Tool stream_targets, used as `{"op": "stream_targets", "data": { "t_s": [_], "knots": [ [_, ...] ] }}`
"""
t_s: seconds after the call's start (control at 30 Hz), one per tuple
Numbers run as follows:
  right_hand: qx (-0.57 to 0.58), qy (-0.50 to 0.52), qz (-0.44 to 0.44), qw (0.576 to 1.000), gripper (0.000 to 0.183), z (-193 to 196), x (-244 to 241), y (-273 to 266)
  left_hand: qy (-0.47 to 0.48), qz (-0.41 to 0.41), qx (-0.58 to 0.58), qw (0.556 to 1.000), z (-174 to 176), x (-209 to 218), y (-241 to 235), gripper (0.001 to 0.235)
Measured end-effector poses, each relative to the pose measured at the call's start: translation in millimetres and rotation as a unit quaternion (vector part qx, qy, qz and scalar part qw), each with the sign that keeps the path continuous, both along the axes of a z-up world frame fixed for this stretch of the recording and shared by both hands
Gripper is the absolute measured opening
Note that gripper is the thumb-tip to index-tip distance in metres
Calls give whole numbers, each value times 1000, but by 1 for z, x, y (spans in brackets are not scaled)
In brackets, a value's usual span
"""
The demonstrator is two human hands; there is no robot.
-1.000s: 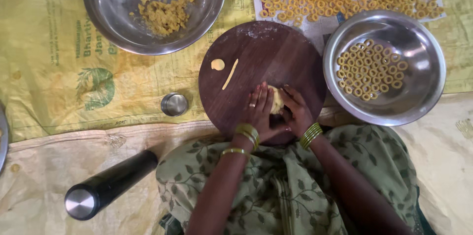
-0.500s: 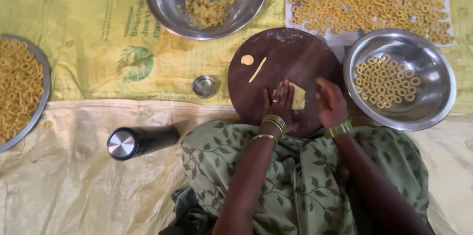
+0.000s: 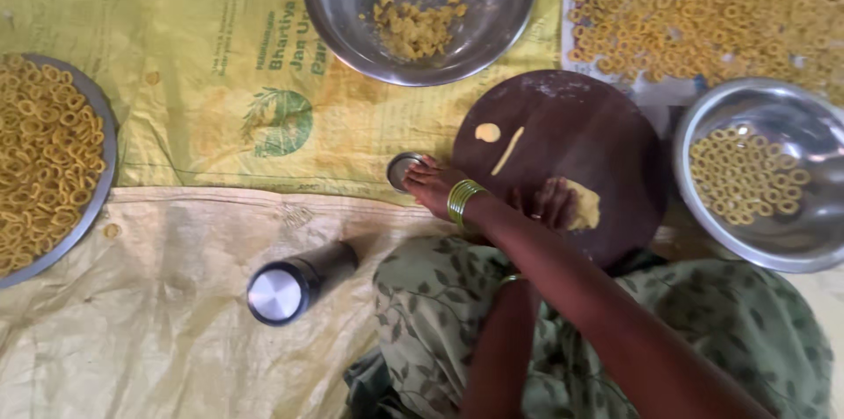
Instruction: The person sits on the floor and shapes yellow dough into small ring-shaped snacks by hand. They roll the dough into thin strips, form loops, and place them into a metal bowl. Additional dough is kneaded and prepared for further shaping.
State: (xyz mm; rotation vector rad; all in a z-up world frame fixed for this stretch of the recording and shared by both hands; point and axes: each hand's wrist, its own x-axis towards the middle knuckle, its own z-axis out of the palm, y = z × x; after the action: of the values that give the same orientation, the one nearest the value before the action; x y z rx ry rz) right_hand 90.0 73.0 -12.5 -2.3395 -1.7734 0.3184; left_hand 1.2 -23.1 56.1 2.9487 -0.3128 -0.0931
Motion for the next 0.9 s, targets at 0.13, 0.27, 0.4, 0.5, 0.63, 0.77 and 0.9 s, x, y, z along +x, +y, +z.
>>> {"op": "stream_targets", "data": {
  "t_s": [0.13, 0.27, 0.4, 0.5, 0.63, 0.77, 0.9],
  "knots": [
    [-143, -11, 1, 990, 78, 7, 7, 27, -6, -5, 12, 1000, 9, 0, 5, 123],
    [-86, -53, -18, 995, 82, 22, 9, 39, -7, -2, 21, 1000, 10, 2, 5, 119],
    [-231, -5, -10, 973, 46, 42, 10, 41, -10, 3, 30, 1000, 5, 1, -2, 116],
    [-233, -8, -5, 972, 42, 55, 13, 38, -42, 15, 1, 999, -5, 2, -4, 113],
    [-115, 80, -97, 985, 44, 49, 19, 29, -88, 47, 9, 995, -15, 3, -12, 106],
    [266, 367, -255, 854, 46, 18, 26, 17, -115, 55, 70, 989, -9, 1, -13, 102],
    [477, 779, -321, 250, 51, 5, 31, 7, -34, 26, -13, 999, 4, 0, -9, 114]
  ]
}}
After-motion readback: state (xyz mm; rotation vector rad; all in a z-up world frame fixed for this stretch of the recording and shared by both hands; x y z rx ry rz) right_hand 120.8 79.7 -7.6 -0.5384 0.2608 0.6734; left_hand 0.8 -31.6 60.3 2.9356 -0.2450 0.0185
